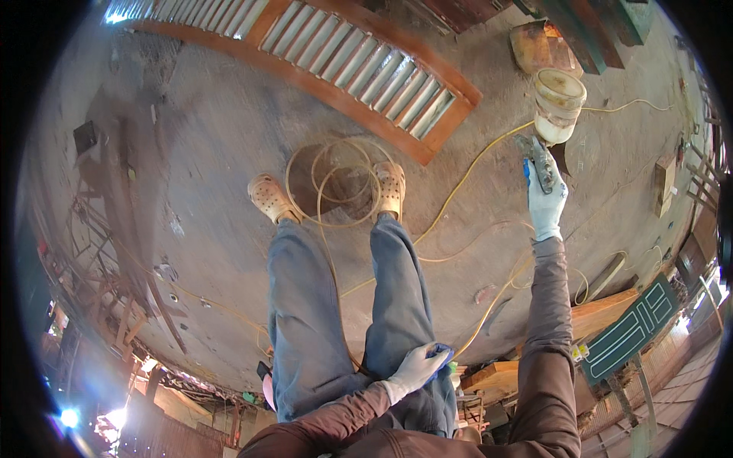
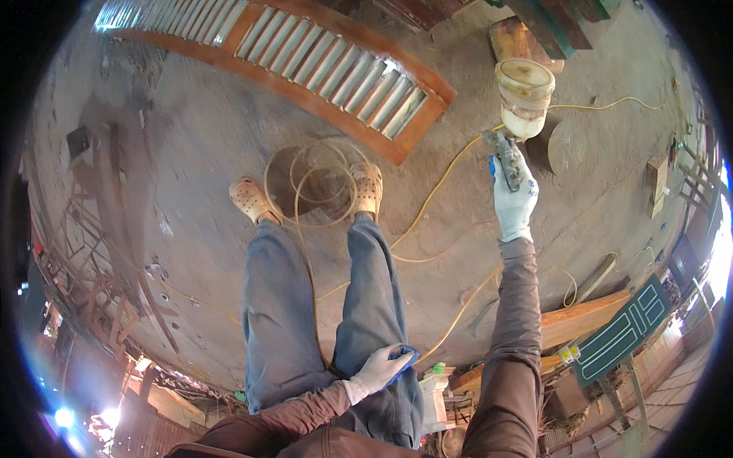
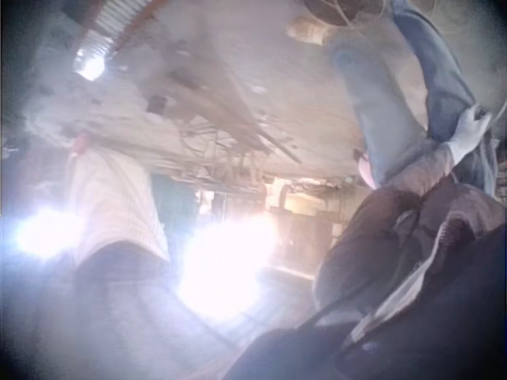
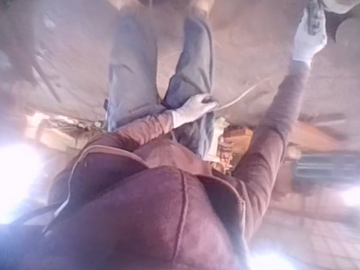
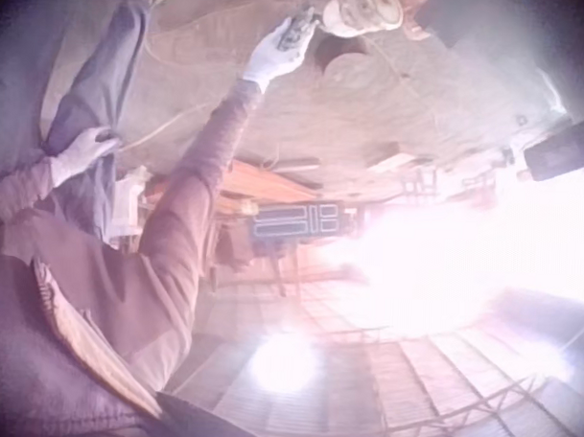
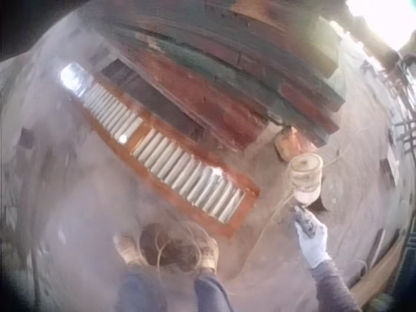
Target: The person uses a spray gun to apply a finish to several wooden slatted panels and a large flat wooden board. They move between items, refilling the spray gun container from a larger jug as needed.
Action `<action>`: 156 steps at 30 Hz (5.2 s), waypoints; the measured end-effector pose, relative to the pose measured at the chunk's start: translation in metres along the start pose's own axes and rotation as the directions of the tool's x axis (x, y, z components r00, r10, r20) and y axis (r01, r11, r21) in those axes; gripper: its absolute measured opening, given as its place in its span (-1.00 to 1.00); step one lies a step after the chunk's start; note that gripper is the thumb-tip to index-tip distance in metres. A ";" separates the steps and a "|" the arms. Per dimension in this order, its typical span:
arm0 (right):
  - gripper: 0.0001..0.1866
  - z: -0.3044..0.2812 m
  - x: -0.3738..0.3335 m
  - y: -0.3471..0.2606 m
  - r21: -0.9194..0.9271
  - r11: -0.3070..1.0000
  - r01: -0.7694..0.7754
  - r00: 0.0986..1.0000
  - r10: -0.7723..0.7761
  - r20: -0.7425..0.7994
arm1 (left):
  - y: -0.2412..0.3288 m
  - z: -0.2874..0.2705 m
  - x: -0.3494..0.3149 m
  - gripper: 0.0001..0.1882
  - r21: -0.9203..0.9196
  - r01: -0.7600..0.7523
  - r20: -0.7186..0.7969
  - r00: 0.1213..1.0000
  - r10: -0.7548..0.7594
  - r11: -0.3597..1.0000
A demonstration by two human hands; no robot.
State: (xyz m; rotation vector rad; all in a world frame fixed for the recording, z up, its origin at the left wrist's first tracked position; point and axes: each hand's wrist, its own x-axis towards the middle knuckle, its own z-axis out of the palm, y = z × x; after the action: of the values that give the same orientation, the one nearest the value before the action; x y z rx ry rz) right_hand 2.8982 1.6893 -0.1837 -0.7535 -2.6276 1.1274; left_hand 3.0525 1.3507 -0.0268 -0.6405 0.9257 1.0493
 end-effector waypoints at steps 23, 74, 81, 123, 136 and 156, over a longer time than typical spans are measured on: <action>-0.73 0.412 0.171 -0.324 0.634 0.773 -0.032 0.984 0.137 -0.118 | 0.011 -0.348 -0.132 -0.65 -0.419 -0.001 0.049 0.999 0.023 0.908; -0.74 0.265 -0.254 -0.101 0.780 0.532 -0.328 0.453 0.814 -0.364 | 0.002 -0.435 -0.080 -0.76 0.977 -0.006 0.130 0.808 0.575 -0.212; -0.78 0.387 -0.321 -0.017 0.910 0.105 -0.401 0.334 0.942 0.039 | -0.010 -0.429 -0.071 -0.75 0.971 0.030 0.112 0.816 0.567 -0.236; -0.79 0.203 -0.116 -0.010 0.391 0.905 -0.166 0.428 0.423 -0.799 | 0.031 -0.398 -0.061 -0.73 0.979 0.079 0.032 0.848 0.529 -0.186; -0.73 0.431 -0.288 0.068 0.927 0.102 -0.361 0.361 0.932 0.038 | 0.021 -0.416 -0.071 -0.74 0.991 0.043 0.035 0.825 0.564 -0.124; -0.80 0.289 -0.150 -0.143 0.206 0.692 -0.692 0.722 0.661 0.203 | 0.071 -0.543 -0.163 -0.47 0.277 -0.182 -0.876 0.356 0.326 0.943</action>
State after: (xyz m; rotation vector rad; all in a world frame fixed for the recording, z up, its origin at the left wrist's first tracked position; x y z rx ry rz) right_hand 2.8689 1.3471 -0.2774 -1.7286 -2.2147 1.6993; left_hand 2.7766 0.8646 -0.1471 -1.0175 2.1481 0.8329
